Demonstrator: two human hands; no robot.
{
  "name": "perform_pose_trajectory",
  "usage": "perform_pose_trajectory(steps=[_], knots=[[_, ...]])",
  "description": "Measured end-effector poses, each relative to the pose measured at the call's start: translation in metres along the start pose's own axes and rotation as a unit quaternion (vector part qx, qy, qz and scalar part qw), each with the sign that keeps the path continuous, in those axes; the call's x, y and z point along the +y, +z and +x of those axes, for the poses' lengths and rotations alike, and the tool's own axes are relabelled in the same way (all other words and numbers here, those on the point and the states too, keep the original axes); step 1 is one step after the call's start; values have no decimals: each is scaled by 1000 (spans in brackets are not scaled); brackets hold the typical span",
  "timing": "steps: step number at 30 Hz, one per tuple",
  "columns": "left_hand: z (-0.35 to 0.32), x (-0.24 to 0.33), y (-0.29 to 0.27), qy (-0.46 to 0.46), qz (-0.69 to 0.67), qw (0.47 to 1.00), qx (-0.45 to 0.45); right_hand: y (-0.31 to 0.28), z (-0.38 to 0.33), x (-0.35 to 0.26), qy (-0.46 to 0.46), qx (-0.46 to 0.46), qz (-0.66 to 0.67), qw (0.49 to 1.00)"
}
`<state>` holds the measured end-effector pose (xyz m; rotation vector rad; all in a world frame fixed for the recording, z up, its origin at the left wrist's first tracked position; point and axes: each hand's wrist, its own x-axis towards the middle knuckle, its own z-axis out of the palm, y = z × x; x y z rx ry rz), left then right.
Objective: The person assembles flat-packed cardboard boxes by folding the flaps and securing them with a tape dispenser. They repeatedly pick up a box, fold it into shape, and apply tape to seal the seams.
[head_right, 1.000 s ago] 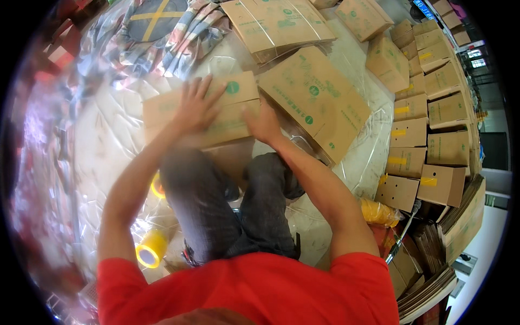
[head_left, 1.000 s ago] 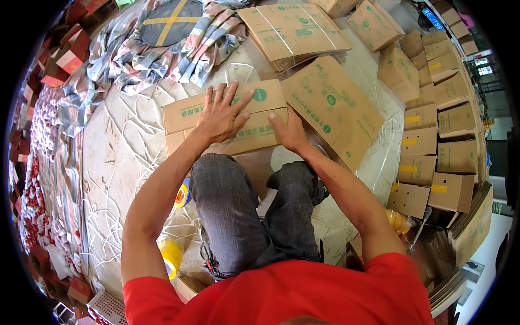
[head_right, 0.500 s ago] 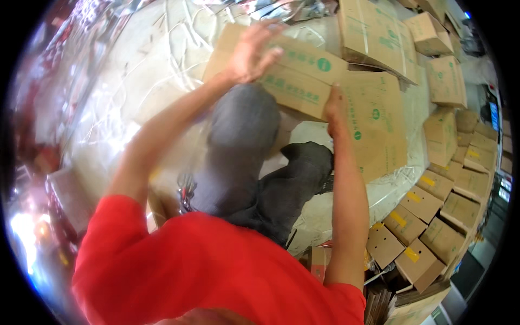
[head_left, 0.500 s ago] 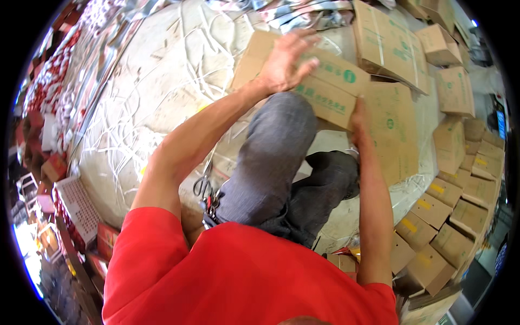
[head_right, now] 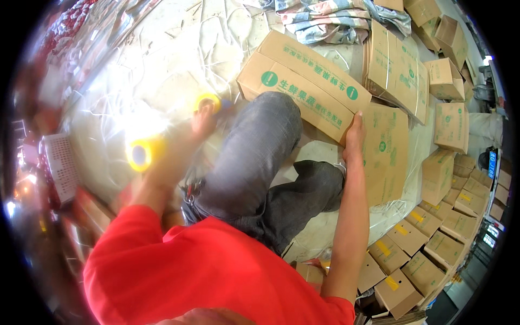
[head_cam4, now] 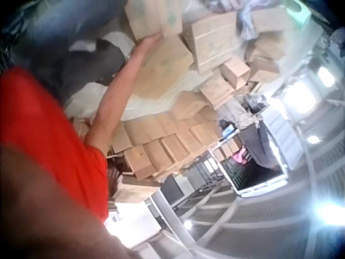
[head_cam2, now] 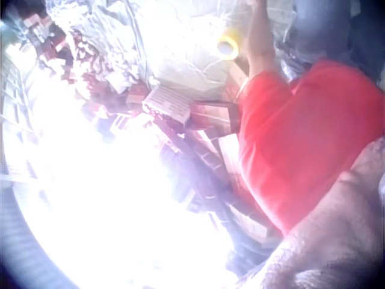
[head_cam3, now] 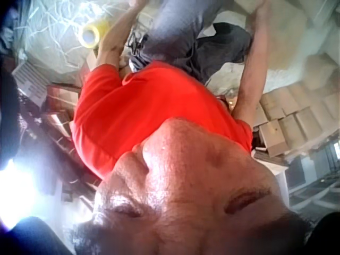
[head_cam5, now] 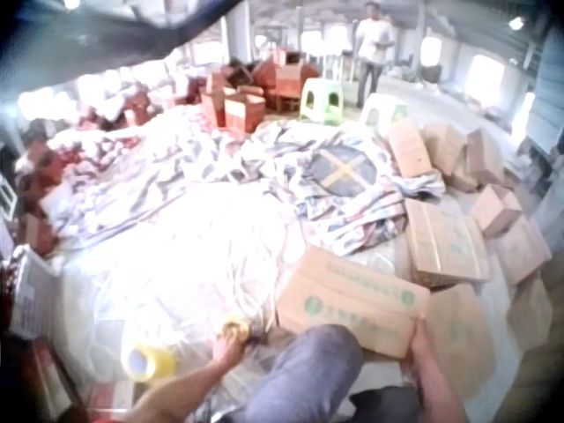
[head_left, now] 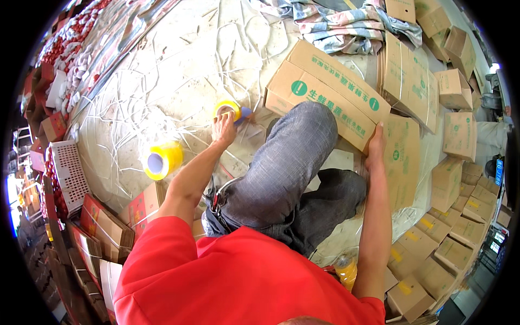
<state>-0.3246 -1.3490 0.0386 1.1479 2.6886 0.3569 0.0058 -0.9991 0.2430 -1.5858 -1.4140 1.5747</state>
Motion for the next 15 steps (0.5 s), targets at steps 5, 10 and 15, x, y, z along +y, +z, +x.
perform_pose_trajectory(steps=[5, 10, 15], knots=[[1, -18, 14, 25, 2, 999, 33, -1, 5, 4, -9, -6, -20, 1000], [0, -22, -48, -88, -183, 978, -44, -2, 6, 8, -14, 9, -17, 1000], [-12, -4, -145, -39, -329, 942, 60, -2, 22, 18, -22, 6, -14, 1000]])
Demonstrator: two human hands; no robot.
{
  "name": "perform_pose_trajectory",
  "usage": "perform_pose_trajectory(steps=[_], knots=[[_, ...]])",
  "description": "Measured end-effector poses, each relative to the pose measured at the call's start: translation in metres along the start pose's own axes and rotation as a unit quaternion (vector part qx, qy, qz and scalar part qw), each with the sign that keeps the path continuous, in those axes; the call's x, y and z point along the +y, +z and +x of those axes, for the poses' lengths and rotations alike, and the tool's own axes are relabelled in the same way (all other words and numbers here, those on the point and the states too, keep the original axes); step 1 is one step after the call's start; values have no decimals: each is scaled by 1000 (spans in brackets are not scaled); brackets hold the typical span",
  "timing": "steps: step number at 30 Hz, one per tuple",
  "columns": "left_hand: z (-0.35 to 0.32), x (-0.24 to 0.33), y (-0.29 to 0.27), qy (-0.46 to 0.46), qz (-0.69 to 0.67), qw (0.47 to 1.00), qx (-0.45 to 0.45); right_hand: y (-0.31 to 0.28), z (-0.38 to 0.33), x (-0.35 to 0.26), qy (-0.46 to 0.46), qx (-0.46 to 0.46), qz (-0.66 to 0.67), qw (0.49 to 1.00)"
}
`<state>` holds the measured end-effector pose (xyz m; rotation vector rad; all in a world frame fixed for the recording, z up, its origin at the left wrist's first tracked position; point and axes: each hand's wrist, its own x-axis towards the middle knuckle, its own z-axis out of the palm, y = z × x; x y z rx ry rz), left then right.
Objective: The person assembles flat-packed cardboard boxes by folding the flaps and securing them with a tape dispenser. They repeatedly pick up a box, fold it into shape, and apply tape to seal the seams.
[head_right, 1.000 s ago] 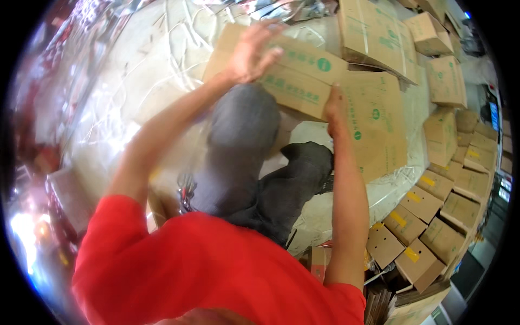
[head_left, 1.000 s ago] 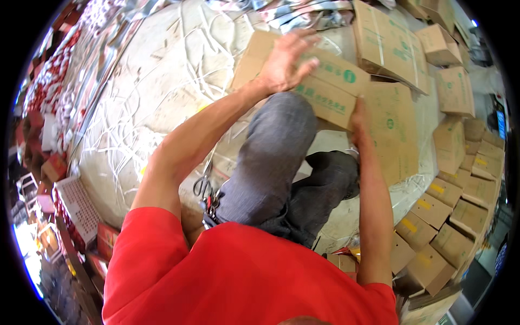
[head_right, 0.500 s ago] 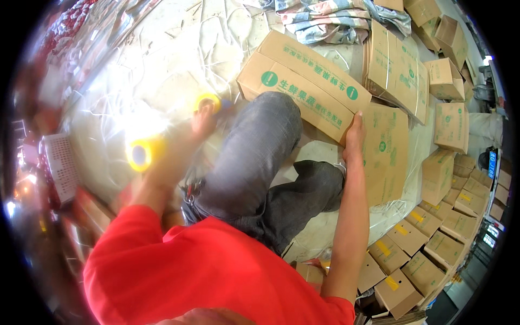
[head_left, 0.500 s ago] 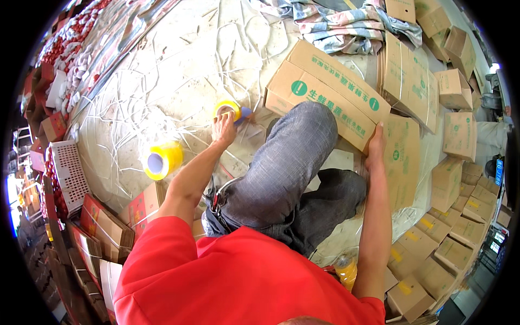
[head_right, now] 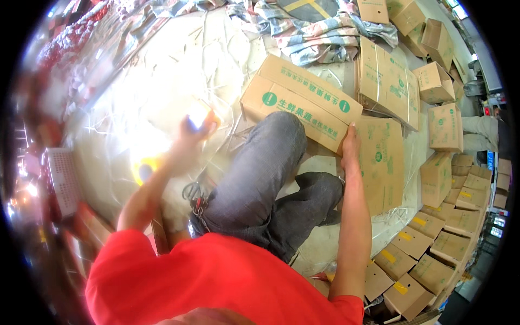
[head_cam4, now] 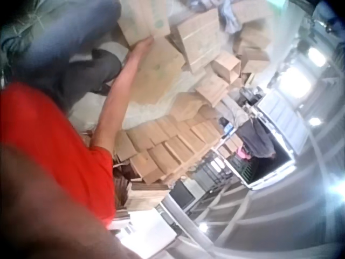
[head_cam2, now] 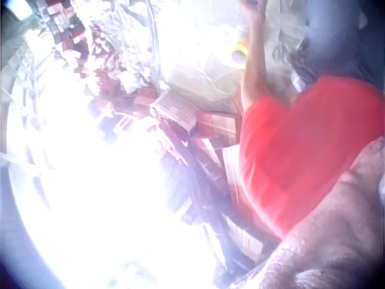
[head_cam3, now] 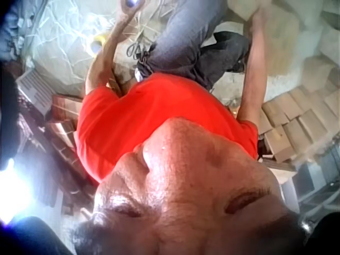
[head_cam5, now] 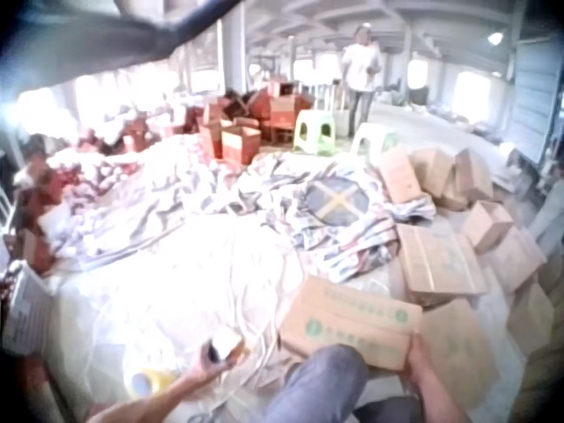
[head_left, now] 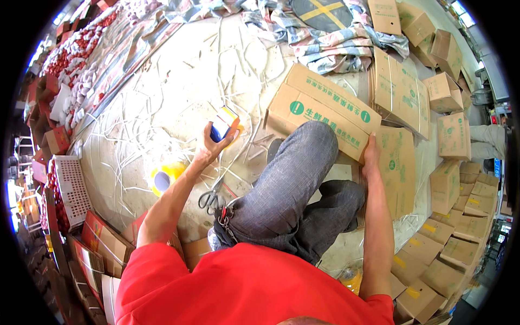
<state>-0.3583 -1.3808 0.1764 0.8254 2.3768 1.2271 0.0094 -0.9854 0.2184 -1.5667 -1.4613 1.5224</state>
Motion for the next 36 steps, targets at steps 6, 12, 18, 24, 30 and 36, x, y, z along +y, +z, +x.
perform_pose_trajectory(steps=[6, 12, 18, 24, 30, 36], knots=[[32, 144, -33, 100, -145, 982, -69, 25, 21, -16, -23, -6, -79, 997], [75, 242, 12, 257, -169, 937, -166, 39, 26, -12, -53, -26, -51, 997], [118, 297, 90, 378, -69, 890, -245, 45, 16, -23, -47, -1, -42, 998], [140, 298, 114, 404, -40, 861, -305, 47, -5, -44, -44, 2, -36, 998], [140, 314, 113, 433, 29, 842, -320, 45, -1, -41, -50, 2, -47, 998], [136, 318, 124, 433, -11, 839, -328, 48, 3, -31, -225, 222, -232, 920]])
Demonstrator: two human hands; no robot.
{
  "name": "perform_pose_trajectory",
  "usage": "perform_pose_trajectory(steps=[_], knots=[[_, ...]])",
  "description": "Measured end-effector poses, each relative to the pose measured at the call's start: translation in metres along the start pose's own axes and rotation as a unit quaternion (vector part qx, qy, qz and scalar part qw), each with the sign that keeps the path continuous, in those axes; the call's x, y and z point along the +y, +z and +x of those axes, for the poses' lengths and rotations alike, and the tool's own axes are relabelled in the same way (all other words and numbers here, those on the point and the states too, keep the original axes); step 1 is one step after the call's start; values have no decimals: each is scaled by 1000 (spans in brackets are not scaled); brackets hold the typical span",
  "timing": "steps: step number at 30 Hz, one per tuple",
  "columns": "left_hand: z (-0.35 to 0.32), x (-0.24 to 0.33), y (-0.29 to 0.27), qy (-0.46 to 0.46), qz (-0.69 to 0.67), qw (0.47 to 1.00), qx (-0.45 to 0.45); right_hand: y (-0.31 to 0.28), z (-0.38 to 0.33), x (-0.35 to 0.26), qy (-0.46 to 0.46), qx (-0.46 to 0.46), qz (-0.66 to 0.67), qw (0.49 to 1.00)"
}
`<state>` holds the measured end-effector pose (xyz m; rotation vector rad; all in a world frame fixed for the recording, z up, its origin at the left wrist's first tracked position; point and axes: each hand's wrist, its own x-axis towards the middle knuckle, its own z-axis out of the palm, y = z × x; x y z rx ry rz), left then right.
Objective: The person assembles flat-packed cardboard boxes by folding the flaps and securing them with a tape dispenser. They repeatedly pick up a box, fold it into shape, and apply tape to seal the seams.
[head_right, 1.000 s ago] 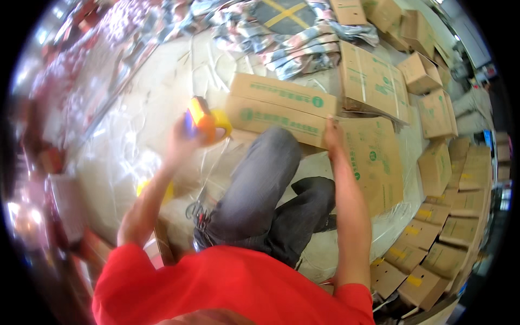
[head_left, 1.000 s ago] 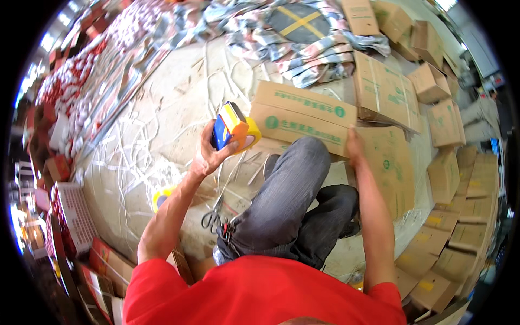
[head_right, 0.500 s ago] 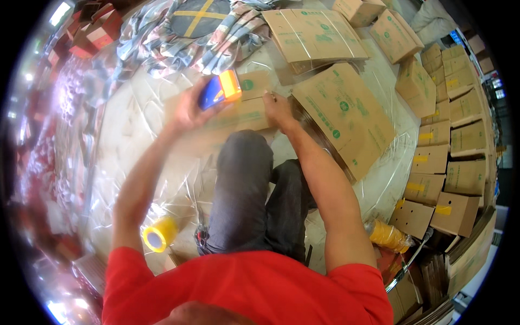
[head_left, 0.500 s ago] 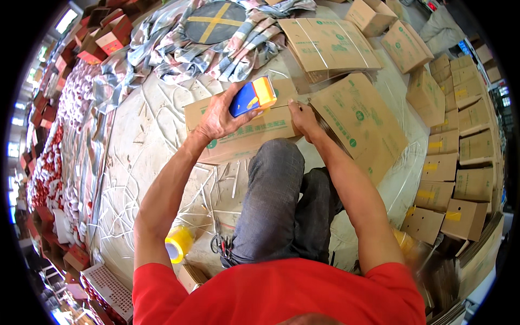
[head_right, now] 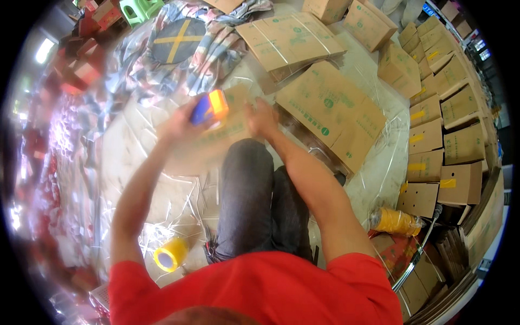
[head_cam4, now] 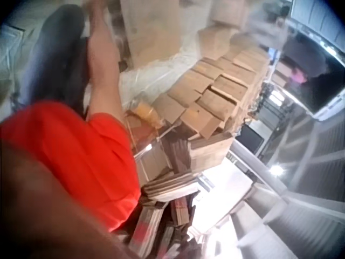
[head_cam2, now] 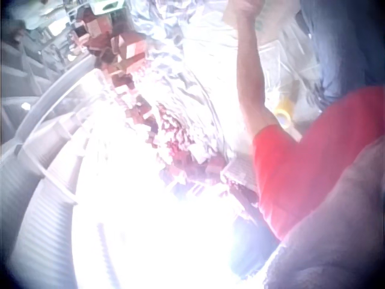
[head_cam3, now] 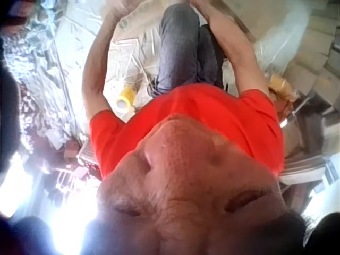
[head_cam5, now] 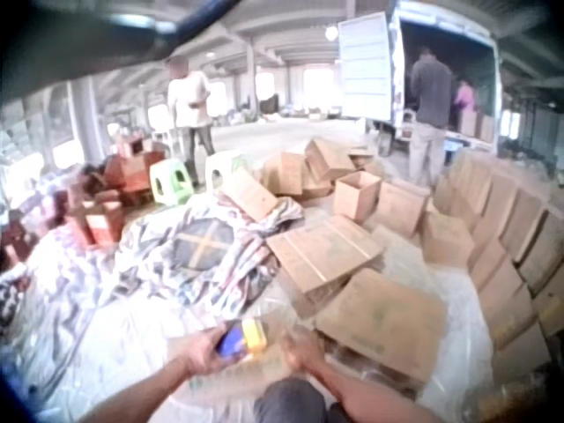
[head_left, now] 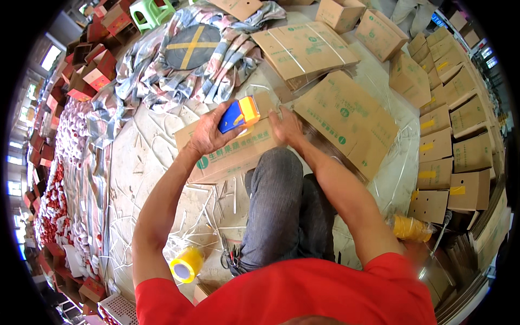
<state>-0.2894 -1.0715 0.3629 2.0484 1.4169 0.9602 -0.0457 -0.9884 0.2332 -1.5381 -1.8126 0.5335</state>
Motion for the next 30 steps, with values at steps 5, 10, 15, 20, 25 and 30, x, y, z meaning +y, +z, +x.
perform_pose_trajectory(steps=[5, 10, 15, 20, 25, 30], knots=[[-5, 9, -8, -25, 43, 999, -13, -29, 10, -43, -38, -59, 140, 988], [-4, 11, -10, -13, 64, 998, -18, -35, 4, -68, 49, -179, 292, 938], [-1, 19, -7, -29, 71, 997, -20, -48, 5, -72, 58, -195, 285, 937], [-10, 16, -7, -30, 77, 997, -14, -52, -7, -92, 37, -190, 298, 935], [-1, 8, -3, -29, 108, 993, -24, -54, 4, -79, -2, -221, 304, 927], [-5, 12, -7, -16, 98, 995, -30, -44, 1, -74, 108, -232, 422, 870]])
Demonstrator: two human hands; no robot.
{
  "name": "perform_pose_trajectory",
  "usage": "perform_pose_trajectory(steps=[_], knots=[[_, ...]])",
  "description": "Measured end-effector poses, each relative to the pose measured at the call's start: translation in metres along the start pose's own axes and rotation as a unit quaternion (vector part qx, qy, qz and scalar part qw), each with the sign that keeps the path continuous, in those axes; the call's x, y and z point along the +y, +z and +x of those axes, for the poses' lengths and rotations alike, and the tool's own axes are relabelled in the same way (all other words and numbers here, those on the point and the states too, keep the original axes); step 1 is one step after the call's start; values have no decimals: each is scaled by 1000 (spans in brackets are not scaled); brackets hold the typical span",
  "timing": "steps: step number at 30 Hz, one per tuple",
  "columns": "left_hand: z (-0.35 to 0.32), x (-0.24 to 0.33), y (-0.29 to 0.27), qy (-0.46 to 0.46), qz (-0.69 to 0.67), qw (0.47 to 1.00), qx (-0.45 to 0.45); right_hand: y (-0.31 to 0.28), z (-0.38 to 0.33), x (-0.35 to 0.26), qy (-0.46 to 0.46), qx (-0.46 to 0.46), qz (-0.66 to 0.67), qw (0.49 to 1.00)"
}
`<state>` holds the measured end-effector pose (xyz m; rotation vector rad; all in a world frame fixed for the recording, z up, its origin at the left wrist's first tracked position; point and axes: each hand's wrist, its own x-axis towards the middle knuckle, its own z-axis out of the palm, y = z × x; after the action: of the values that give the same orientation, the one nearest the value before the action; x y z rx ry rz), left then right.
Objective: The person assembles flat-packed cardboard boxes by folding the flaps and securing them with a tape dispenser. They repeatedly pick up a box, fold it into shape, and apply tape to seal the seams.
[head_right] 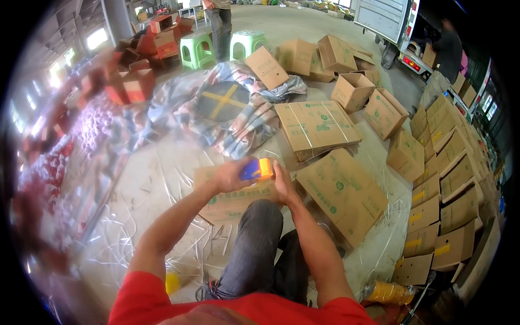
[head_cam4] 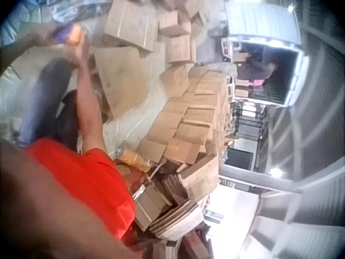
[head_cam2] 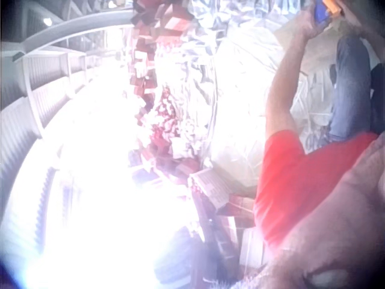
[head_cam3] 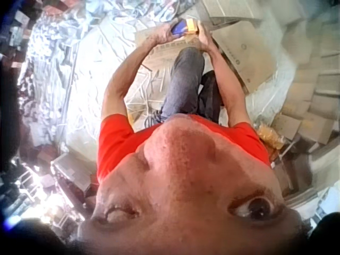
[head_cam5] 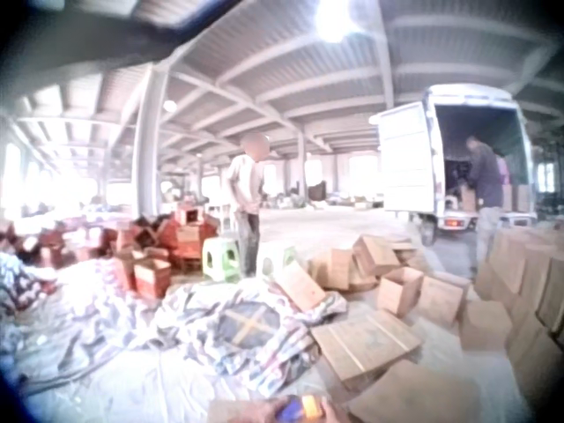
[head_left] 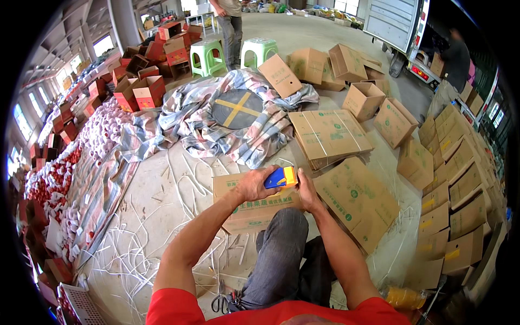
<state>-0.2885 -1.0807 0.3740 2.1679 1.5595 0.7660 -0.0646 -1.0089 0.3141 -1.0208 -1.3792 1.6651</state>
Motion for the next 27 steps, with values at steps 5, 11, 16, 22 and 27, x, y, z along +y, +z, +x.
perform_pose_trajectory(steps=[5, 11, 16, 22, 27], knots=[[10, 10, -2, -2, -13, 1000, -7, -20, 20, 22, -4, 2, 1, 1000], [2, 1, 0, -5, -10, 1000, -7, -12, 18, 32, -13, -9, 9, 1000], [11, 1, 2, -10, 13, 1000, -6, -29, 30, 42, -107, -25, -136, 985], [1, -2, 13, 49, 60, 996, 33, -24, 16, 40, -64, 14, -163, 984], [9, 9, 5, 74, 84, 994, -15, -27, 6, 20, -66, 52, -155, 984]])
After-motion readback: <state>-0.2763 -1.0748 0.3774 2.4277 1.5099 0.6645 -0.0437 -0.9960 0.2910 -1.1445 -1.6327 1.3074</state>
